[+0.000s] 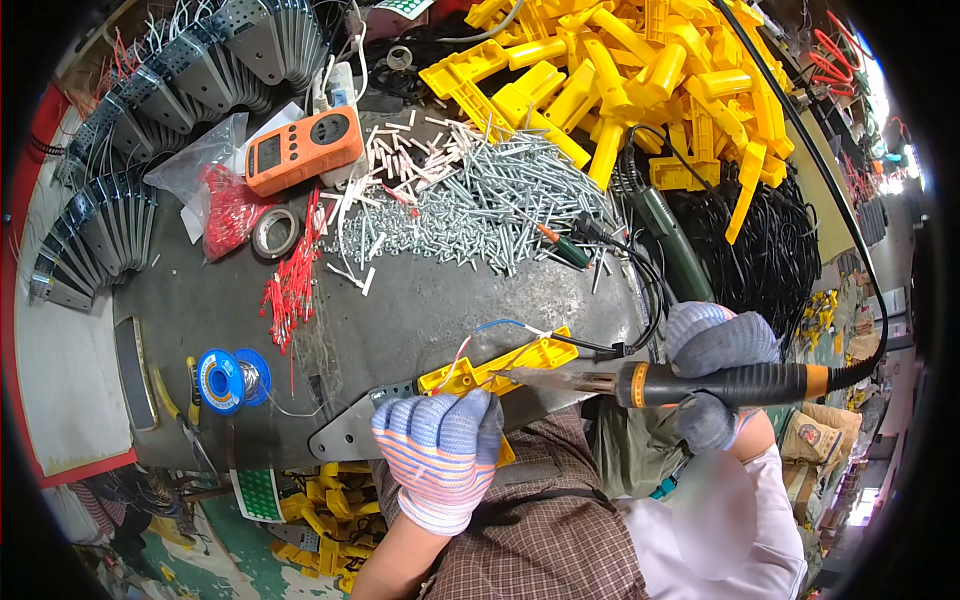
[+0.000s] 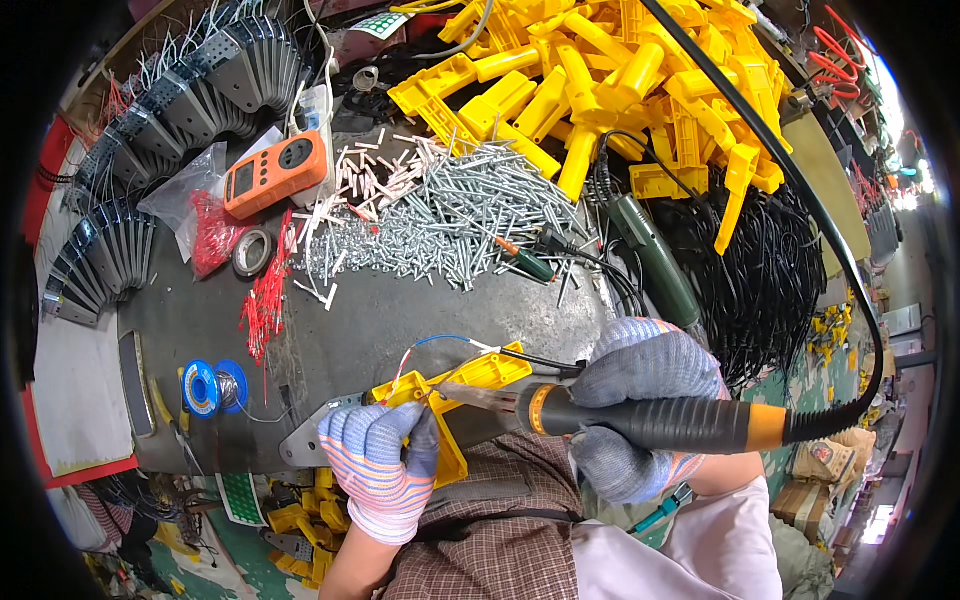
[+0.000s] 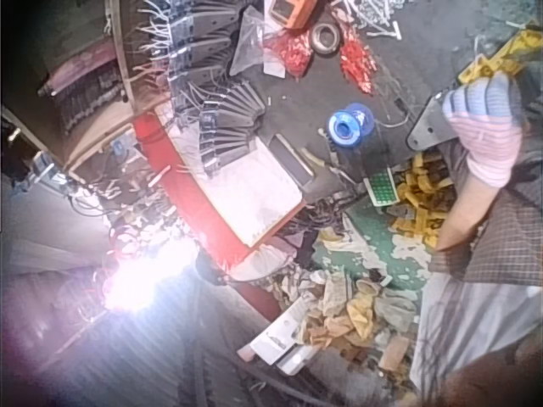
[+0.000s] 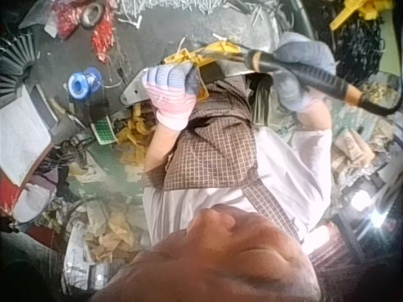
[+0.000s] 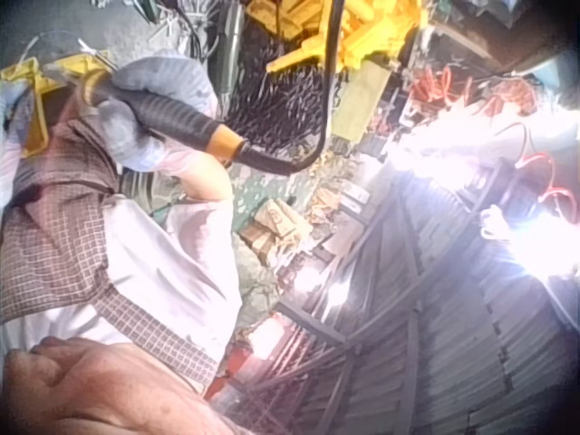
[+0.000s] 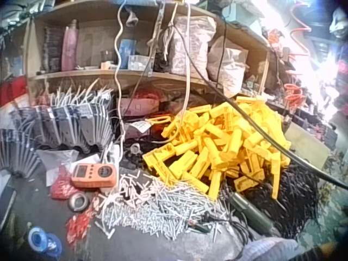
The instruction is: The person assembles yellow plastic parts with wires and screws, then solders the components together with a soldering iron at a workbench. A power tool and multimeter are also present.
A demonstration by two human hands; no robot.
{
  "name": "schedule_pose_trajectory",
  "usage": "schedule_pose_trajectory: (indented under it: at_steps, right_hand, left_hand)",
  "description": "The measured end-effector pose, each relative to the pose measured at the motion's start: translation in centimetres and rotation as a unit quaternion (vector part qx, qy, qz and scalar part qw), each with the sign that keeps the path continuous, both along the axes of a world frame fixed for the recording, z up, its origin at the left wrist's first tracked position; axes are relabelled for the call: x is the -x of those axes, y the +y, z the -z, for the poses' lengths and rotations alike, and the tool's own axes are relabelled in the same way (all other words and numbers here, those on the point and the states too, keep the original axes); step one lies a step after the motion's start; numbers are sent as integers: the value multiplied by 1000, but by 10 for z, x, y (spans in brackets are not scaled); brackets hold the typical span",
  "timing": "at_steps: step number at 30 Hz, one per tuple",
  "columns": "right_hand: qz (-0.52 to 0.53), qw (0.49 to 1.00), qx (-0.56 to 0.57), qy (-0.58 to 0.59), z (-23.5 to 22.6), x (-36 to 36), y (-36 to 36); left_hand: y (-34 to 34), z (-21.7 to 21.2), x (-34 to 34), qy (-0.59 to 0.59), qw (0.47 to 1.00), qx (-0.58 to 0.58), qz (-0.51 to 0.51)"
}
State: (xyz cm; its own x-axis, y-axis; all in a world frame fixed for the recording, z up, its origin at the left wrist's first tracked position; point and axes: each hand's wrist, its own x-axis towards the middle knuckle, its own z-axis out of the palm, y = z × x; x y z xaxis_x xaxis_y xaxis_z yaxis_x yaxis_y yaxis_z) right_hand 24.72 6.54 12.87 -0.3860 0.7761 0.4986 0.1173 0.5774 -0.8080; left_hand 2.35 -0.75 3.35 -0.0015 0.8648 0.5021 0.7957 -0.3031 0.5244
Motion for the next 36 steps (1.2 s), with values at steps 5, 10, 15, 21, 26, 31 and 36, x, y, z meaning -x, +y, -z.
schedule_pose_trajectory:
  at_steps: [5, 10, 15, 21, 26, 31, 36]
  right_hand:
    - [34, 999, -16, -3, -1, -6, -1]
    - [173, 978, 28, 111, -2, -3, -9]
    - [224, 971, -79, -36, -5, 32, 53]
    - [115, 974, -145, -129, 20, 83, 131]
    - [109, 907, -238, -329, 38, 106, 185]
    - [173, 845, -282, -419, 69, 110, 204]
    - [126, 919, -110, -356, 53, 47, 101]
  left_hand:
    - [3, -9, 14, -48, 999, -17, 1]
    - [69, -27, 36, -117, 975, -177, -63]
    - [140, 7, 46, -40, 999, 22, 14]
    - [41, -17, 68, -70, 994, -77, -42]
    - [-2, 1, 78, -93, 990, -31, -105]
    - [4, -3, 70, -111, 992, 2, -63]
    - [1, -11, 94, -143, 985, 10, -101]
